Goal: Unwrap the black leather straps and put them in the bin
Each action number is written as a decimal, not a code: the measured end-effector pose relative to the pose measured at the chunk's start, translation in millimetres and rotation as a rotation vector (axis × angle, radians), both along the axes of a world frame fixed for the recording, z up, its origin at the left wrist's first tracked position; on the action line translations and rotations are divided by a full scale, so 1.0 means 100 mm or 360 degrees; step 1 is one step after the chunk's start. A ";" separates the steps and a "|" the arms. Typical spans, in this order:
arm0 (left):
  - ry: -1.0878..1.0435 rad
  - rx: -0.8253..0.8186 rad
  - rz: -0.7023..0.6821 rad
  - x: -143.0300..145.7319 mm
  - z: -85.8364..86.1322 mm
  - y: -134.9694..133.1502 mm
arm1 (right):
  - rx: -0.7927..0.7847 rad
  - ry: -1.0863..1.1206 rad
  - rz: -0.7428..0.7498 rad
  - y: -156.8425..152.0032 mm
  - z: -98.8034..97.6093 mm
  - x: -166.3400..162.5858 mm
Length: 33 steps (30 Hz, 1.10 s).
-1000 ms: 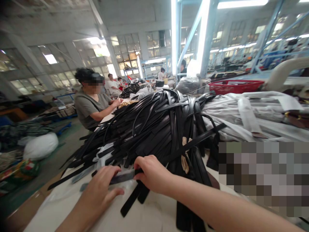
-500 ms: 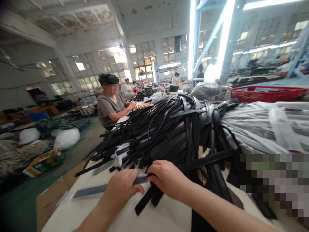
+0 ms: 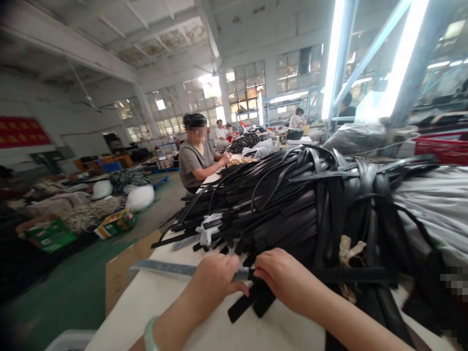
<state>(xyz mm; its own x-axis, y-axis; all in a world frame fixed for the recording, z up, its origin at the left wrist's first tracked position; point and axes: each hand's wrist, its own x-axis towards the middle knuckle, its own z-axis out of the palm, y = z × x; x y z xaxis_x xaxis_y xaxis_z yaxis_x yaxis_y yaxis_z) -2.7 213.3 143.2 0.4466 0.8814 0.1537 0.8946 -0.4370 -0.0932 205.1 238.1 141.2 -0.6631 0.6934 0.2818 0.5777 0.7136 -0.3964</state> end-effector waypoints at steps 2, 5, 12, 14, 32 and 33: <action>-0.0010 -0.0003 -0.0007 -0.01 -0.02 0.00 | -0.0047 0.0011 0.0063 -0.04 -0.01 -0.03; -0.0034 0.0039 0.0095 -0.14 0.03 0.03 | -0.0140 -0.0116 0.0024 0.04 0.06 0.12; -0.0056 0.0033 0.0096 -0.08 0.02 0.03 | -0.0175 -0.0043 -0.0061 0.06 0.09 0.13; -0.0050 -0.0010 0.0015 -0.01 -0.02 0.01 | -0.0208 0.0010 0.0016 -0.02 0.02 0.00; -0.0125 0.0081 -0.0186 0.00 -0.13 -0.02 | -0.0633 0.0266 0.0046 -0.15 -0.11 -0.17; -0.0148 0.0125 -0.0190 -0.04 -0.12 0.00 | -0.0647 0.0300 0.0041 -0.14 -0.13 -0.17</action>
<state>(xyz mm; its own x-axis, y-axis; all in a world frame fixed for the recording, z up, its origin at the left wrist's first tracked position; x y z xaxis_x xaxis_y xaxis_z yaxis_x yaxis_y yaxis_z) -6.7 213.5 131.2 0.5281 0.8066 0.2654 0.8431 -0.5354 -0.0504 188.4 224.5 128.5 -0.6447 0.7569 0.1072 0.4529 0.4912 -0.7441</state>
